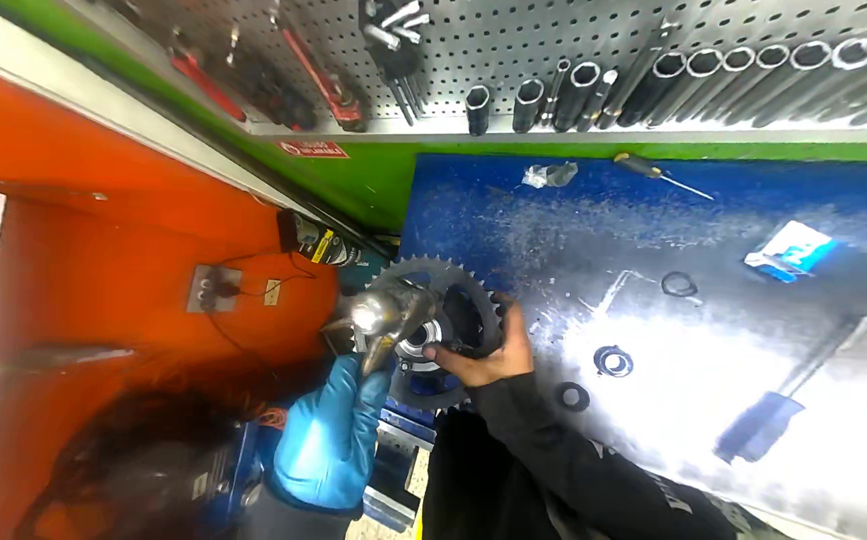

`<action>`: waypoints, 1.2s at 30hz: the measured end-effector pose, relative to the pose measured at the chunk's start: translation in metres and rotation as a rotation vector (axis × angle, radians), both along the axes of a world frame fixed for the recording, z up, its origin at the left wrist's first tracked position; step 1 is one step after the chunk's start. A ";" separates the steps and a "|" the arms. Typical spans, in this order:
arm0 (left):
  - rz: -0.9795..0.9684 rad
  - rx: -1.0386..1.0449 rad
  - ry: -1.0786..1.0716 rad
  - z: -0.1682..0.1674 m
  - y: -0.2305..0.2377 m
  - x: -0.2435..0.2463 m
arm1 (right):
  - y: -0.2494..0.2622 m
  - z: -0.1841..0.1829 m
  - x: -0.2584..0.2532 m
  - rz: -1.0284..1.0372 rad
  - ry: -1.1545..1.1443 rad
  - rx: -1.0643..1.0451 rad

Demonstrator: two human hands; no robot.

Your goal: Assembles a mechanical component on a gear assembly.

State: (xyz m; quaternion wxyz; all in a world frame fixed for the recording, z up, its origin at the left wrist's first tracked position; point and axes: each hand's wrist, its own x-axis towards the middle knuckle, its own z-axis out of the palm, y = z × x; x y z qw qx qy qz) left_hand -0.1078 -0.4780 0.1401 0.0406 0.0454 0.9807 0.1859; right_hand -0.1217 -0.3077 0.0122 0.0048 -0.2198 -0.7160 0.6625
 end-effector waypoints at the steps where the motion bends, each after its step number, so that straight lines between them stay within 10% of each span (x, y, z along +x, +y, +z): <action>1: -0.010 -0.020 -0.015 -0.006 -0.002 0.001 | 0.000 -0.002 0.001 0.000 0.018 0.011; 10: 0.142 0.111 0.006 -0.003 -0.011 0.027 | 0.030 -0.003 -0.022 0.152 0.017 0.075; 18: 0.184 0.092 0.032 -0.009 -0.002 0.058 | 0.034 0.013 -0.111 0.807 -0.116 0.353; 36: 0.191 -0.009 0.119 -0.015 0.018 0.064 | 0.034 0.015 -0.110 0.792 -0.144 0.275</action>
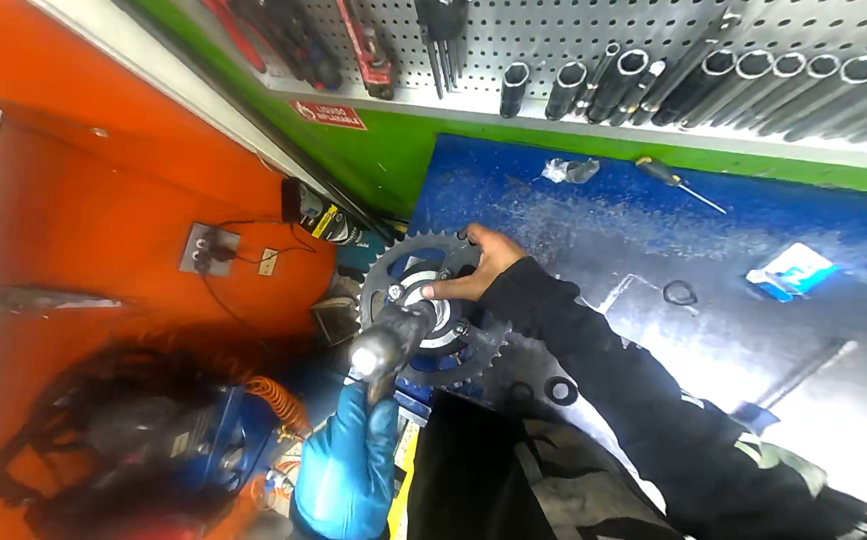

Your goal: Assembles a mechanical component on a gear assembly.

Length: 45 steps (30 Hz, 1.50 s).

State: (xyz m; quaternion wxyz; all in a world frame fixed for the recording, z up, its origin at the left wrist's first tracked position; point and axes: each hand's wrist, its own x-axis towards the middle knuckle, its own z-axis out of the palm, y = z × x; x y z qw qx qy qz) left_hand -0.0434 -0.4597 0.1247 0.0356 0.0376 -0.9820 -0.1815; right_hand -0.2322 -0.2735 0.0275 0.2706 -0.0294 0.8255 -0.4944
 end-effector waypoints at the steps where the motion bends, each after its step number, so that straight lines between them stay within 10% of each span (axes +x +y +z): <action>1: 0.002 -0.001 0.020 -0.003 0.002 0.002 | 0.000 0.000 0.000 -0.003 -0.005 -0.006; 15: -0.040 -0.071 -0.094 -0.003 0.015 -0.011 | 0.008 -0.008 -0.001 0.038 0.044 -0.160; 19: -0.041 -0.009 0.004 0.016 0.009 -0.024 | 0.013 -0.004 0.024 -0.234 0.025 -0.345; 45: 0.051 -0.020 -0.083 0.006 -0.008 -0.030 | -0.001 -0.027 0.074 -0.373 0.166 -0.207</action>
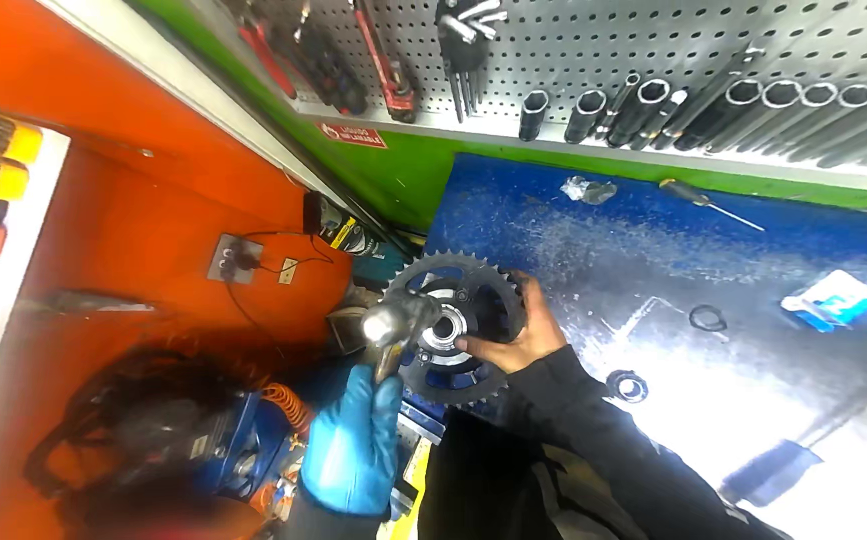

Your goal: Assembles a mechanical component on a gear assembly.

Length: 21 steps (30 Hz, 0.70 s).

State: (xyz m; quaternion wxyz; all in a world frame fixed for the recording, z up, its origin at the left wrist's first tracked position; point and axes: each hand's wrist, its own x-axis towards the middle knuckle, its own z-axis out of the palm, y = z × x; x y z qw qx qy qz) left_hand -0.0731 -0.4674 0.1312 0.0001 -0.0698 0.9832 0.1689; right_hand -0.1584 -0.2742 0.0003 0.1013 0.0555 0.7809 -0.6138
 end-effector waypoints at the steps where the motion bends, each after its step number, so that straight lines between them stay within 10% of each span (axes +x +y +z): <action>1: -0.010 0.006 0.033 0.002 0.001 0.006 | 0.002 -0.001 0.000 0.011 0.016 -0.010; 21: -0.001 -0.105 -0.022 -0.011 0.016 -0.001 | 0.009 -0.020 -0.004 0.097 0.097 -0.151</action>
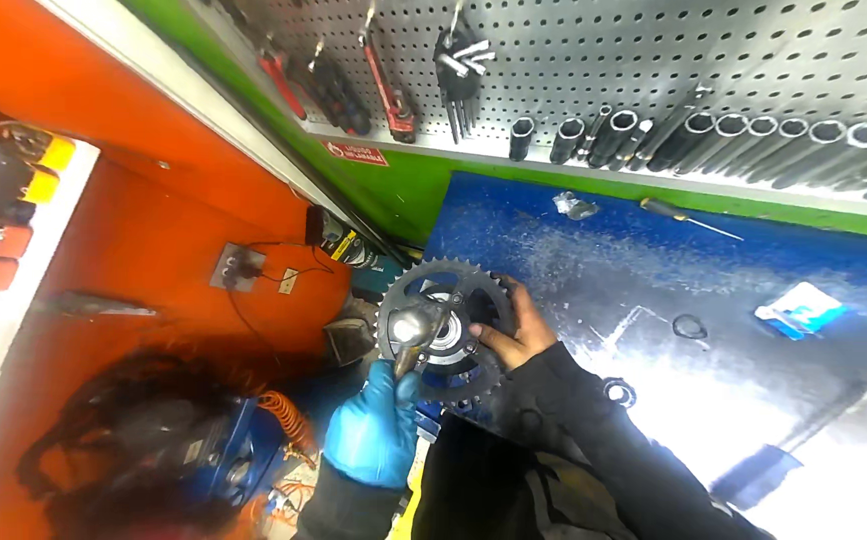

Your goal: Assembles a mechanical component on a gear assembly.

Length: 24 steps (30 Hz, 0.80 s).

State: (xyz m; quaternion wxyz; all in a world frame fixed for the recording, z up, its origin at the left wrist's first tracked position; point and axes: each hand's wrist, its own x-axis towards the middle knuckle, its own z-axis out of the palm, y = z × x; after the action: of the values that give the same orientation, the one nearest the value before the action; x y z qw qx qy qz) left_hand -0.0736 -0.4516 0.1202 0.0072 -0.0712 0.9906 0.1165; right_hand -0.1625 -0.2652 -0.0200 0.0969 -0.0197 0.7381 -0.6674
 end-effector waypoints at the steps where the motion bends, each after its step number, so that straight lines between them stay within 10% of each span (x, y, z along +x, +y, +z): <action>1: 0.016 0.008 -0.101 -0.004 -0.001 -0.001 | -0.001 0.001 0.000 -0.011 0.004 -0.002; 8: -0.001 0.017 0.122 0.012 0.002 0.004 | 0.003 -0.003 0.000 0.029 0.040 -0.006; 24: 0.099 0.030 -0.169 -0.009 0.014 0.006 | 0.001 0.006 0.001 0.014 -0.004 0.001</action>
State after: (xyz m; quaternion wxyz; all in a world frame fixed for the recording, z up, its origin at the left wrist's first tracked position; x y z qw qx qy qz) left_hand -0.0680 -0.4378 0.1110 0.0858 -0.1294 0.9799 0.1250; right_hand -0.1617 -0.2645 -0.0142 0.1028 -0.0235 0.7380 -0.6665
